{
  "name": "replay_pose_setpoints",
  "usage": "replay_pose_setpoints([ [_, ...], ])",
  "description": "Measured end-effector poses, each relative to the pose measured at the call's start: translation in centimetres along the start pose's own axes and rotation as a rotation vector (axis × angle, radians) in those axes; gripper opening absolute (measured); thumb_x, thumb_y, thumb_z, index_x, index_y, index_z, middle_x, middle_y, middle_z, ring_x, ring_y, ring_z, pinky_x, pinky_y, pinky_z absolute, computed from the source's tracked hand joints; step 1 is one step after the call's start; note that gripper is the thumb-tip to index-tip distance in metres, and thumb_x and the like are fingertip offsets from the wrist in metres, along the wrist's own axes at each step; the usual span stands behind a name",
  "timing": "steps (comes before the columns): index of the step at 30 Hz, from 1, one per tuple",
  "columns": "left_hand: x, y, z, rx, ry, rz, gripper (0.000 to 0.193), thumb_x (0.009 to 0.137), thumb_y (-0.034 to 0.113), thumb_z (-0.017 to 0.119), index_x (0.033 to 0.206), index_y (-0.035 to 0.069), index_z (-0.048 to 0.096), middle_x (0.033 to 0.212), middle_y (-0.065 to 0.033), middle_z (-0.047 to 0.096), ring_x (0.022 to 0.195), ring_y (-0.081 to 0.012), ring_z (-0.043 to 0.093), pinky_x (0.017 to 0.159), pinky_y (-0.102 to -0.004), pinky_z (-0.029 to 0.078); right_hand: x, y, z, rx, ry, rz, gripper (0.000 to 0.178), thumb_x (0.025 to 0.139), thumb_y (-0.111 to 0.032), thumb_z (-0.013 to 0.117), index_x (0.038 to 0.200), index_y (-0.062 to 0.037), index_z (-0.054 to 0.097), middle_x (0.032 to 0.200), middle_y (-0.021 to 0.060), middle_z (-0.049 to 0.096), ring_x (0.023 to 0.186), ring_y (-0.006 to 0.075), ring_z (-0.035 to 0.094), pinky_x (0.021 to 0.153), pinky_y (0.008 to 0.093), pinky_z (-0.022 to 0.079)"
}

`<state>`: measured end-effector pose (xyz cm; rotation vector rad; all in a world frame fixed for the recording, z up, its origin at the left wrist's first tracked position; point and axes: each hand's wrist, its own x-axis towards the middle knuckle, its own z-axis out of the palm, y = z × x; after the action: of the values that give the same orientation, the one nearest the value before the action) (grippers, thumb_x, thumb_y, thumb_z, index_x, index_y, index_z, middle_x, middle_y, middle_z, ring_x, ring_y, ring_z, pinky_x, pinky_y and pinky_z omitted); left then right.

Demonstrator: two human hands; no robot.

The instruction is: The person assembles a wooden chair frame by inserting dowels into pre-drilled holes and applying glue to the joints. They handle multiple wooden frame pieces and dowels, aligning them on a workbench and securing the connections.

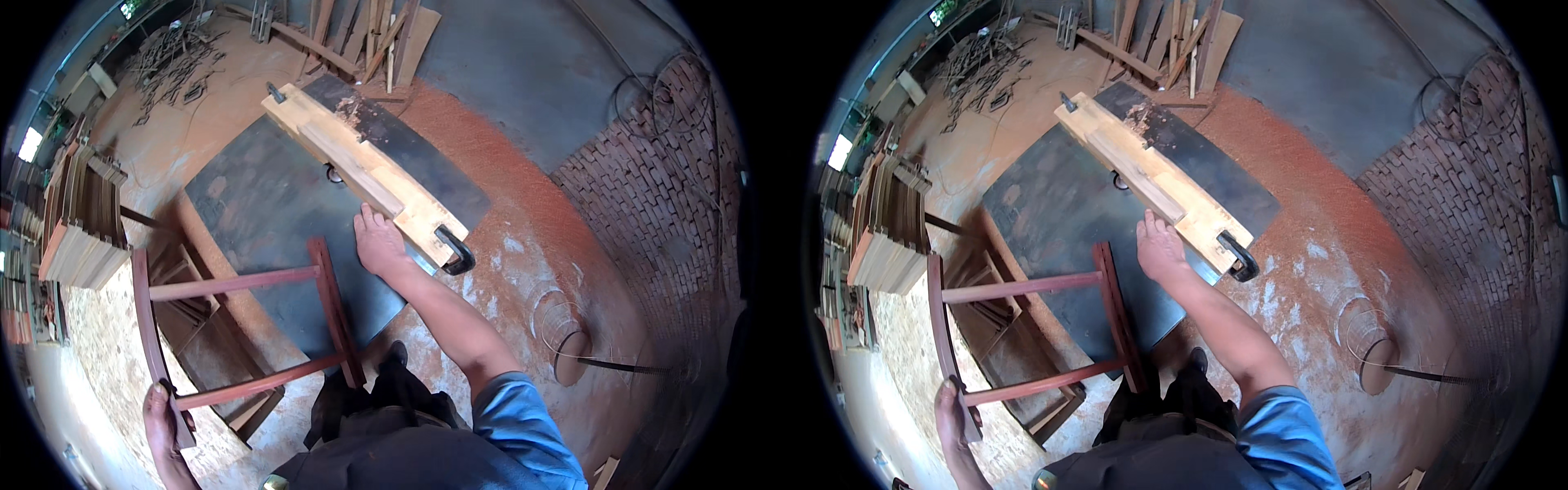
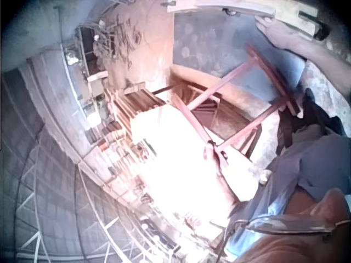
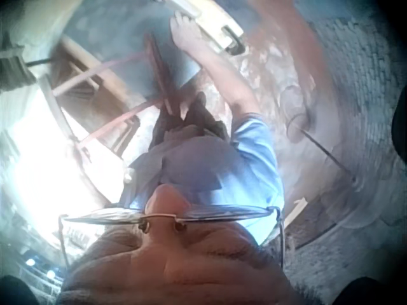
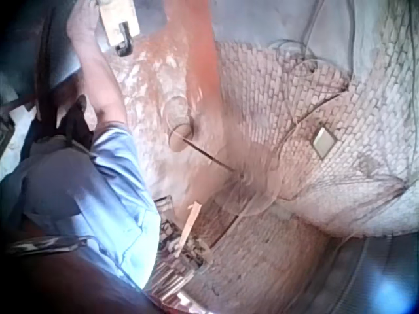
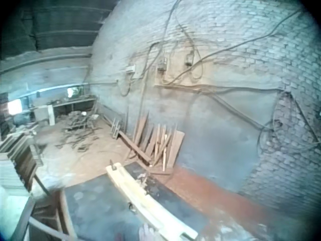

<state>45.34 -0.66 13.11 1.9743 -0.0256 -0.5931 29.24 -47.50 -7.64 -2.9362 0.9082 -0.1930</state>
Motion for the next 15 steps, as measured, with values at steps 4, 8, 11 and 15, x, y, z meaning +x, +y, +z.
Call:
replay_pose_setpoints([
  [4,0.0,2.1,0.2,0.046,0.067,-0.063,0.051,0.089,0.056,0.061,0.095,0.006,0.052,0.058,-0.0050,0.053,0.039,-0.0157,0.054,0.033,-0.0278,0.045,-0.6,-0.8,1.0,-0.029,0.041,0.069,0.033,0.089,-0.010,0.051,0.118,0.0017,0.058,0.130,0.0189,0.053,0.112,0.0286,0.054,0.092,0.0391,0.045],
  [8,0.7,1.6,-0.5,-0.098,0.081,-0.164,0.048,0.091,0.053,0.059,0.091,0.006,0.052,0.060,-0.0079,0.058,0.039,-0.0168,0.056,0.033,-0.0288,0.047,-6.6,-0.6,-1.2,0.210,0.035,-0.088,0.022,0.084,-0.007,0.055,0.104,-0.0036,0.062,0.108,0.0128,0.056,0.105,0.0288,0.055,0.087,0.0390,0.047],
  [11,2.3,0.9,-1.3,-0.245,0.073,-0.195,0.035,0.094,0.044,0.056,0.093,0.009,0.053,0.061,-0.0067,0.060,0.037,-0.0165,0.057,0.031,-0.0279,0.048,-10.3,0.1,-2.0,0.304,-0.001,-0.124,0.018,0.083,-0.007,0.056,0.101,-0.0057,0.063,0.098,0.0118,0.056,0.099,0.0304,0.057,0.082,0.0403,0.048],
  [15,1.8,5.8,0.7,-0.452,0.177,-0.158,0.026,0.094,0.032,0.057,0.104,0.008,0.059,0.063,-0.0040,0.060,0.041,-0.0141,0.059,0.032,-0.0241,0.049,-11.0,0.8,-2.1,0.297,-0.062,-0.063,0.017,0.088,-0.010,0.056,0.102,-0.0039,0.063,0.095,0.0150,0.057,0.093,0.0329,0.060,0.077,0.0429,0.051],
])
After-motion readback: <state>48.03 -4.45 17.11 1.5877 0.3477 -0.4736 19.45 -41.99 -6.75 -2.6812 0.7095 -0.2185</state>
